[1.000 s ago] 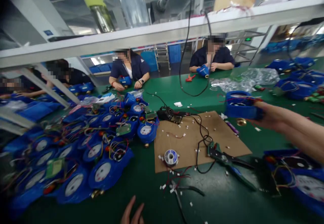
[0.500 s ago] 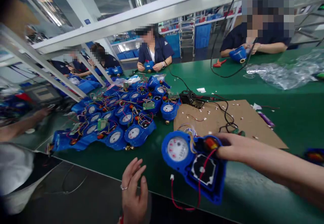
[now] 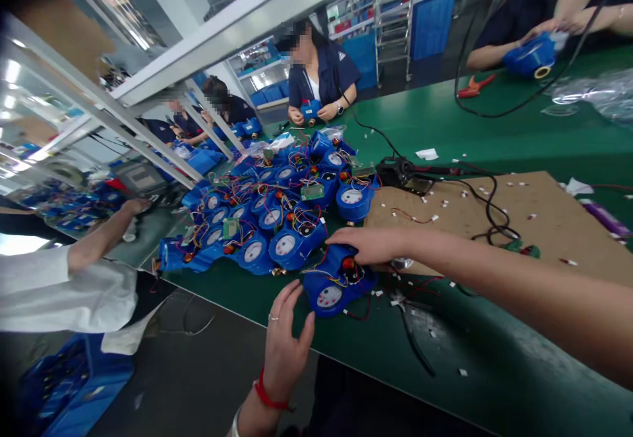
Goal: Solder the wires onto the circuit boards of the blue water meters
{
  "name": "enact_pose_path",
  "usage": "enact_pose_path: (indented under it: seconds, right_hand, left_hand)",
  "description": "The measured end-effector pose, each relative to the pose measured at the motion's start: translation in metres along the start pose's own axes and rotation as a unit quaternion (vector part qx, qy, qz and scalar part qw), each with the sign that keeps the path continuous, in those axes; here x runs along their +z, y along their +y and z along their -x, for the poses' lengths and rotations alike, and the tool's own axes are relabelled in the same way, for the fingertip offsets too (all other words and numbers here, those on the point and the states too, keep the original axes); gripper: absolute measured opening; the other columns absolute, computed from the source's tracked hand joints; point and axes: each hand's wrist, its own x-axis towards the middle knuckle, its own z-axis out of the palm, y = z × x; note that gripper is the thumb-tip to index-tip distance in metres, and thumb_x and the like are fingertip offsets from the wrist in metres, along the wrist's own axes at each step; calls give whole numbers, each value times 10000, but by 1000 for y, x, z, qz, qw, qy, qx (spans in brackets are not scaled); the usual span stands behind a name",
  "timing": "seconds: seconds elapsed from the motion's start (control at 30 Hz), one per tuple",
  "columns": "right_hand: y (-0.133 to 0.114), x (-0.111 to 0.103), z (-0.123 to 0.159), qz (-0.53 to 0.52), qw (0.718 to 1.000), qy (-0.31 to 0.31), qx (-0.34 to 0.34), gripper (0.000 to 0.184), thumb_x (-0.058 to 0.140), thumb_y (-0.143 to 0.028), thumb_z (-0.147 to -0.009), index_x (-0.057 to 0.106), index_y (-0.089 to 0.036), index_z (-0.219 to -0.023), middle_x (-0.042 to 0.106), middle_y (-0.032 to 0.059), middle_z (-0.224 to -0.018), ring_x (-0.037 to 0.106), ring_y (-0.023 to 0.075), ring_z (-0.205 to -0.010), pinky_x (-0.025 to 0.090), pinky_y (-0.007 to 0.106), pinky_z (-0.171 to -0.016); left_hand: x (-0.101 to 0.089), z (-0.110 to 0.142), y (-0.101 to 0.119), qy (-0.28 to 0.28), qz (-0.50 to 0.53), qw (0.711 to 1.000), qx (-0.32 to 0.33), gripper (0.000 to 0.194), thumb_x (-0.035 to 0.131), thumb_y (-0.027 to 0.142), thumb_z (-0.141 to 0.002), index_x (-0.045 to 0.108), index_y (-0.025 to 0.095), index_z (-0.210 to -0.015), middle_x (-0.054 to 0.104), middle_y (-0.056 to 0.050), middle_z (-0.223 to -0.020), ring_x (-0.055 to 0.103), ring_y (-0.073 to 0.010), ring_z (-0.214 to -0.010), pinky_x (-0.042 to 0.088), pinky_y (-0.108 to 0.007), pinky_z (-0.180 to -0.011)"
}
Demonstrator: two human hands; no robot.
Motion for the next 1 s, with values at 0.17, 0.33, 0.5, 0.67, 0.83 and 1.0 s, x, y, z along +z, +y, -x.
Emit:
enact_pose_path:
  seconds: [0.17, 0.33, 0.5, 0.67, 0.83, 1.0]
  right_hand:
    - [-5, 4, 25, 43, 992, 108, 48, 641, 567, -126, -747, 430, -186, -1370, 419, 89, -1407, 408, 243, -1284, 331, 395, -1089]
    - [-23, 38, 72, 12, 957, 248, 147, 403, 451, -207, -893, 467, -199, -1296, 512, 88, -1316, 477, 228, -1217, 384, 428, -1054]
    - [-37, 82, 107, -92, 941, 260, 196, 300, 404, -260, -938, 495, -255, -1223, 568, 66, -1242, 534, 215, -1149, 445, 434, -989]
    - [-40, 107, 123, -162, 929, 259, 211, 269, 358, -291, -967, 505, -312, -1191, 618, 33, -1131, 595, 199, -1037, 482, 428, -920]
    - [-35, 117, 131, -174, 925, 275, 198, 258, 370, -280, -965, 532, -292, -1166, 644, 42, -1047, 616, 200, -984, 501, 393, -864]
    - [-34, 120, 135, -165, 925, 282, 196, 252, 383, -259, -965, 545, -262, -1158, 650, 31, -1027, 620, 174, -964, 498, 337, -851]
  left_hand:
    - [24, -29, 6, 1, 20, 999, 31, 475, 523, 273, -893, 380, 142, -1327, 462, -176, -1297, 449, -271, -1230, 434, -465, -1004]
    - [37, -33, 9, 36, 30, 999, 7, 409, 519, 267, -893, 443, 132, -1272, 477, -169, -1258, 473, -256, -1195, 439, -430, -985]
    - [26, -29, 5, 84, 9, 996, 7, 314, 507, 216, -895, 507, 147, -1201, 533, -137, -1181, 513, -228, -1137, 443, -401, -961]
    - [11, -43, -12, 46, 23, 991, -125, 270, 446, 312, -929, 567, 150, -1109, 585, -125, -1121, 546, -234, -1082, 444, -414, -932]
    - [10, -49, -17, -63, 133, 951, -271, 369, 426, 434, -924, 598, 165, -1109, 644, -109, -1081, 600, -233, -1018, 481, -380, -869]
    - [14, -51, -9, -47, 267, 896, -352, 387, 535, 407, -873, 543, 167, -1178, 607, -106, -1185, 569, -230, -1112, 445, -373, -964]
